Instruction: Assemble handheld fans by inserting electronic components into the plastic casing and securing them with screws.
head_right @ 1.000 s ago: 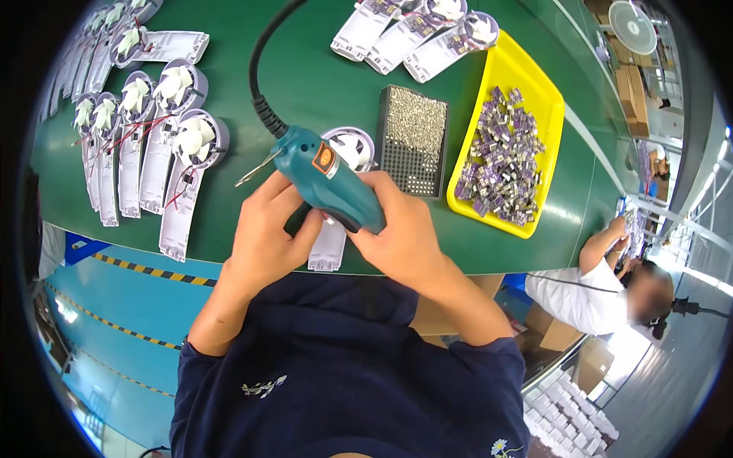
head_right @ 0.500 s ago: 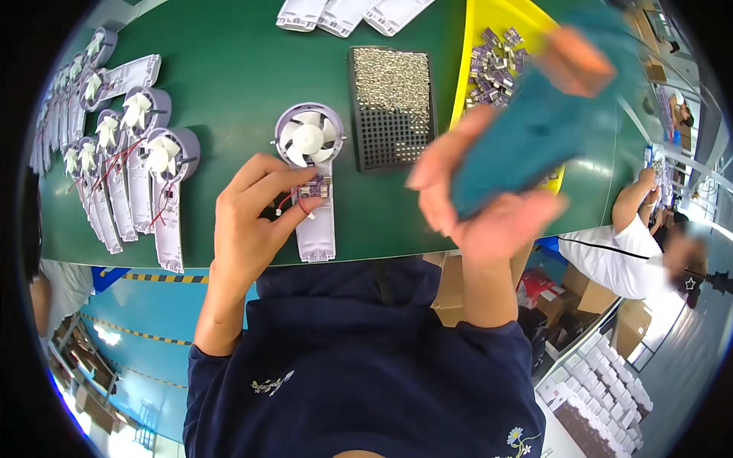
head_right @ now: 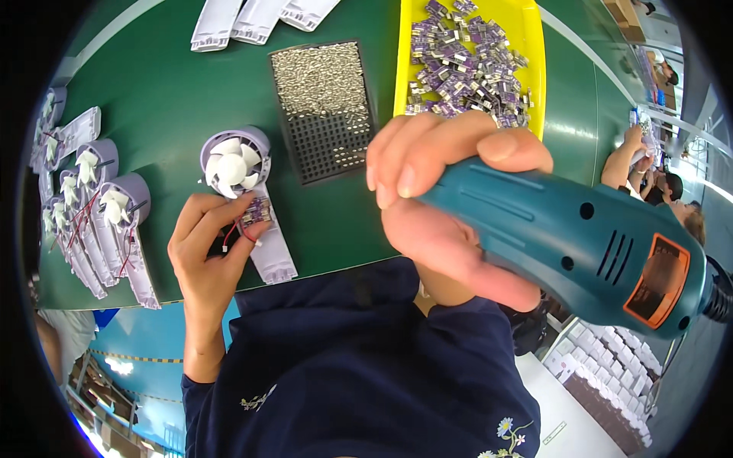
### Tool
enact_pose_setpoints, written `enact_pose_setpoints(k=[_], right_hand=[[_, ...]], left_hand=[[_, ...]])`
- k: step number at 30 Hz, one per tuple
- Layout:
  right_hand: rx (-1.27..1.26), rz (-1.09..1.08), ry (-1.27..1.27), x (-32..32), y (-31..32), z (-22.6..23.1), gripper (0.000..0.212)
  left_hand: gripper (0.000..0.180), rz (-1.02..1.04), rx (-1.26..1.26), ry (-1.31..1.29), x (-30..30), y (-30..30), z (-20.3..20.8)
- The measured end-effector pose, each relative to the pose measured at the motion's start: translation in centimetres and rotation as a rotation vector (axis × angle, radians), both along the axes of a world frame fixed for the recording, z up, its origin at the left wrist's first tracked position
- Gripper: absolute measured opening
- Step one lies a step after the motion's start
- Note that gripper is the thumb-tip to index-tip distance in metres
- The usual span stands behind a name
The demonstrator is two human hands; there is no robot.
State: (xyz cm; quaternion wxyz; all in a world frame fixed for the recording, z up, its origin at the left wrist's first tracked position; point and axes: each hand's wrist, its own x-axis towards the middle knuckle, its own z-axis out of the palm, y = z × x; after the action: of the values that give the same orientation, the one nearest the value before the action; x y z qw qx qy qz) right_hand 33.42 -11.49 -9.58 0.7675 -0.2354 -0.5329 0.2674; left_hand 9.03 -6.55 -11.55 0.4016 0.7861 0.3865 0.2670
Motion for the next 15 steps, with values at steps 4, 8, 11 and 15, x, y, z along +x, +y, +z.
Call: enact_pose_setpoints(k=[4,8,11,15], right_hand=[[0.014,0.048,-0.038,0.8,0.4,-0.9,0.098],[-0.02,0.027,-0.066,0.7,0.4,-1.2,0.101],[-0.05,0.08,-0.097,1.6,0.4,-1.6,0.101],[-0.018,0.04,-0.06,0.8,0.8,-1.9,0.101]], left_hand=[[0.033,0.004,-0.032,-0.016,0.2,-0.1,0.0],[0.034,0.013,-0.023,0.01,0.2,-0.3,0.1],[0.034,0.017,-0.02,0.007,0.5,-0.4,-0.1],[0.035,0.03,0.007,0.013,0.4,-0.6,-0.1]])
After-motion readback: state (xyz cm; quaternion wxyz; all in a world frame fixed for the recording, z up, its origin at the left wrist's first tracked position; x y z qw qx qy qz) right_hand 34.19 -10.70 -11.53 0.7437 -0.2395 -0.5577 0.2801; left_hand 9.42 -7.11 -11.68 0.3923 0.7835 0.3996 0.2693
